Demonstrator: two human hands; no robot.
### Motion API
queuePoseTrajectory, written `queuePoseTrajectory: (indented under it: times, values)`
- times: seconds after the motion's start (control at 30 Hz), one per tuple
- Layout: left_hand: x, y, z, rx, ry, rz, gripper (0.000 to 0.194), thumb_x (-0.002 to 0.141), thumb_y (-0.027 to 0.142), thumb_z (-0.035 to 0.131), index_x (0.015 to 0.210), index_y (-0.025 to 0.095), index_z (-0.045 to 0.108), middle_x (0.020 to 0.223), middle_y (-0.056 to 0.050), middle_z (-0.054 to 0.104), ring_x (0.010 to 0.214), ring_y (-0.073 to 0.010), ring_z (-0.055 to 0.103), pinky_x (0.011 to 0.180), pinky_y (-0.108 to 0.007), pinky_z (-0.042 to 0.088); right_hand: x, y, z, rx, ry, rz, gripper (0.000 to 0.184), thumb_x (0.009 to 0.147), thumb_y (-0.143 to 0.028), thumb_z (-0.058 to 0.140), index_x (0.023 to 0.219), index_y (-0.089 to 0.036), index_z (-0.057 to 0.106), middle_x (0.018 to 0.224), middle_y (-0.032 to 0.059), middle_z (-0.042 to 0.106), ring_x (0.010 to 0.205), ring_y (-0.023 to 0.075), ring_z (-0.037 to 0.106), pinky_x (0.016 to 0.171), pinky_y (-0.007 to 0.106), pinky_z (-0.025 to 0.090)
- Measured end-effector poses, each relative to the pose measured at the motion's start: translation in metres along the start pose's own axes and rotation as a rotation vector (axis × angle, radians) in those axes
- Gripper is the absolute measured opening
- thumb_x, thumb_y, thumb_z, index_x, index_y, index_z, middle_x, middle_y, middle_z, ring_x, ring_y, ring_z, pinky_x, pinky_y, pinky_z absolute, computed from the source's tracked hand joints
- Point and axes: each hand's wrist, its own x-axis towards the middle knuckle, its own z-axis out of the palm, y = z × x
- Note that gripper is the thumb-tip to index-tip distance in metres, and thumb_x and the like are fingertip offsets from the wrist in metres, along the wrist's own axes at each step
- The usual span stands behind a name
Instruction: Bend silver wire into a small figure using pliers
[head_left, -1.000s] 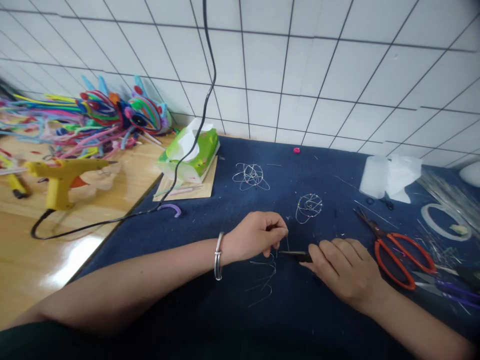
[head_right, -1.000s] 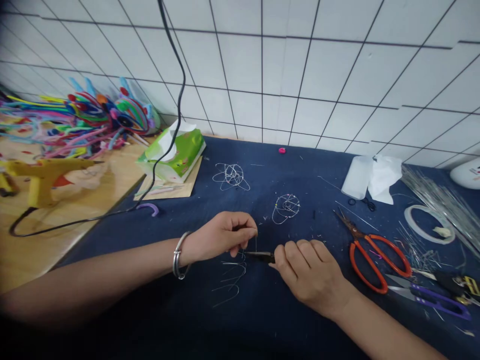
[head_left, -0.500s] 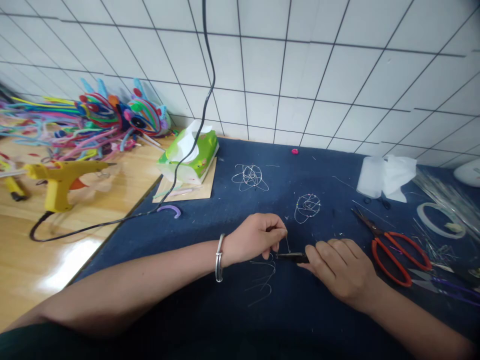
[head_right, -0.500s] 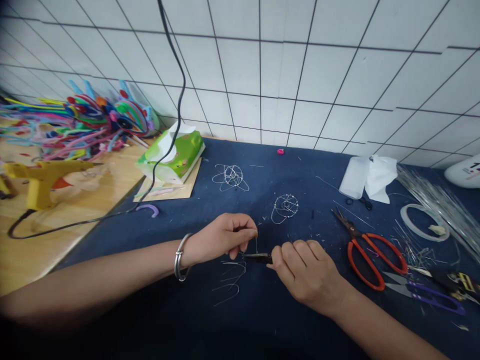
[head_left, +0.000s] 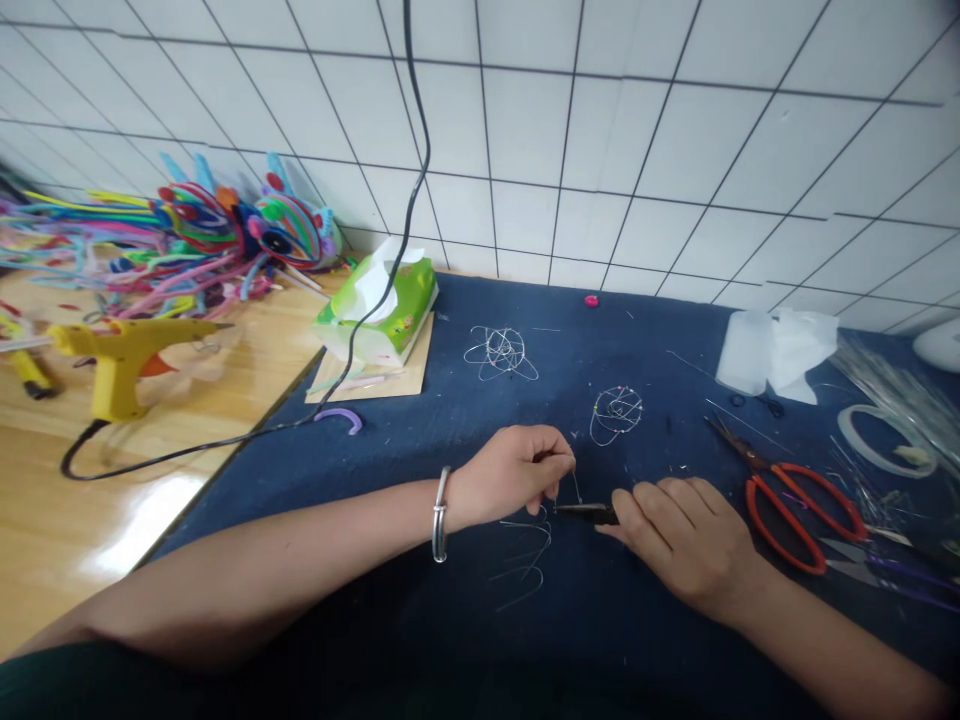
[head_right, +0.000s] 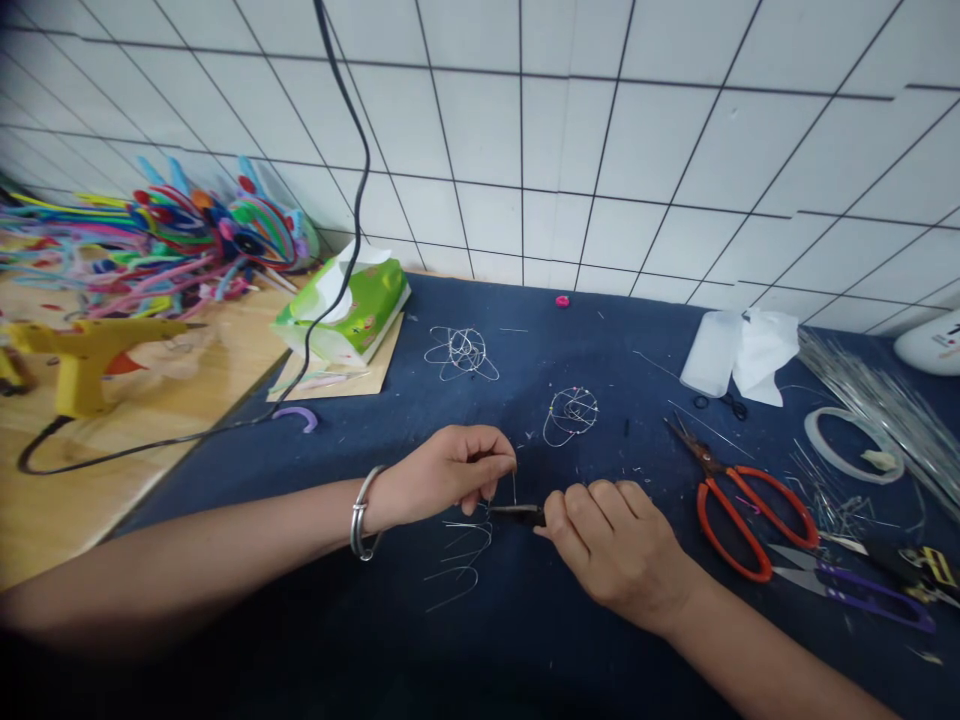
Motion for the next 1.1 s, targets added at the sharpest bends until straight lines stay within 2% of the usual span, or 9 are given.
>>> queuePoseTrajectory:
  times: [0.17, 0.33, 0.63, 0.8, 1.1]
  values:
    - [-0.002, 0.001, 0.0, 0.127, 0.058, 0.109, 0.02, 0.086, 0.028, 0.04, 0.082, 0.015, 0.054, 0.061, 0.003, 0.055, 0.043, -0.0041, 0.049, 0.042, -0.015, 0.039, 0.001, -0.002, 0.0, 0.009, -0.033, 0.013, 0.029, 0.077, -0.034, 0.057, 0.098, -0.015, 0.057, 0.08, 0.0048, 0.058, 0.072, 0.0173, 0.048, 0.062, 0.033, 0.036]
    - [-0.005, 0.004, 0.0, 0.267, 0.139, 0.299, 0.017, 0.087, 0.021, 0.04, 0.081, 0.015, 0.055, 0.061, 0.002, 0.055, 0.052, -0.0057, 0.051, 0.05, -0.016, 0.042, 0.0, -0.005, 0.001, 0.048, -0.049, 0.041, 0.03, 0.077, -0.034, 0.056, 0.098, -0.013, 0.057, 0.077, 0.0049, 0.056, 0.07, 0.0164, 0.047, 0.061, 0.032, 0.036]
    - [-0.008, -0.002, 0.001, 0.468, 0.232, 0.595, 0.014, 0.087, 0.017, 0.042, 0.088, 0.014, 0.056, 0.075, -0.001, 0.061, 0.067, -0.0094, 0.056, 0.061, -0.021, 0.045, -0.001, -0.012, 0.002, 0.099, -0.061, 0.119, 0.03, 0.077, -0.033, 0.057, 0.098, -0.012, 0.056, 0.074, 0.0047, 0.055, 0.072, 0.0167, 0.048, 0.061, 0.031, 0.038]
    - [-0.008, -0.007, 0.001, 0.553, 0.237, 0.691, 0.014, 0.086, 0.017, 0.042, 0.091, 0.014, 0.055, 0.077, -0.003, 0.063, 0.066, -0.0104, 0.057, 0.06, -0.022, 0.046, 0.0, -0.016, -0.002, 0.13, -0.118, 0.16, 0.03, 0.079, -0.034, 0.055, 0.099, -0.012, 0.056, 0.074, 0.0047, 0.054, 0.071, 0.0165, 0.048, 0.06, 0.03, 0.038]
    - [-0.007, -0.014, 0.001, 0.684, 0.196, 0.782, 0.013, 0.085, 0.016, 0.043, 0.093, 0.016, 0.054, 0.075, -0.001, 0.063, 0.066, -0.0113, 0.058, 0.061, -0.023, 0.047, 0.001, -0.021, -0.004, 0.249, -0.156, 0.241, 0.025, 0.081, -0.034, 0.051, 0.095, -0.014, 0.056, 0.074, 0.004, 0.053, 0.069, 0.0157, 0.047, 0.057, 0.029, 0.036]
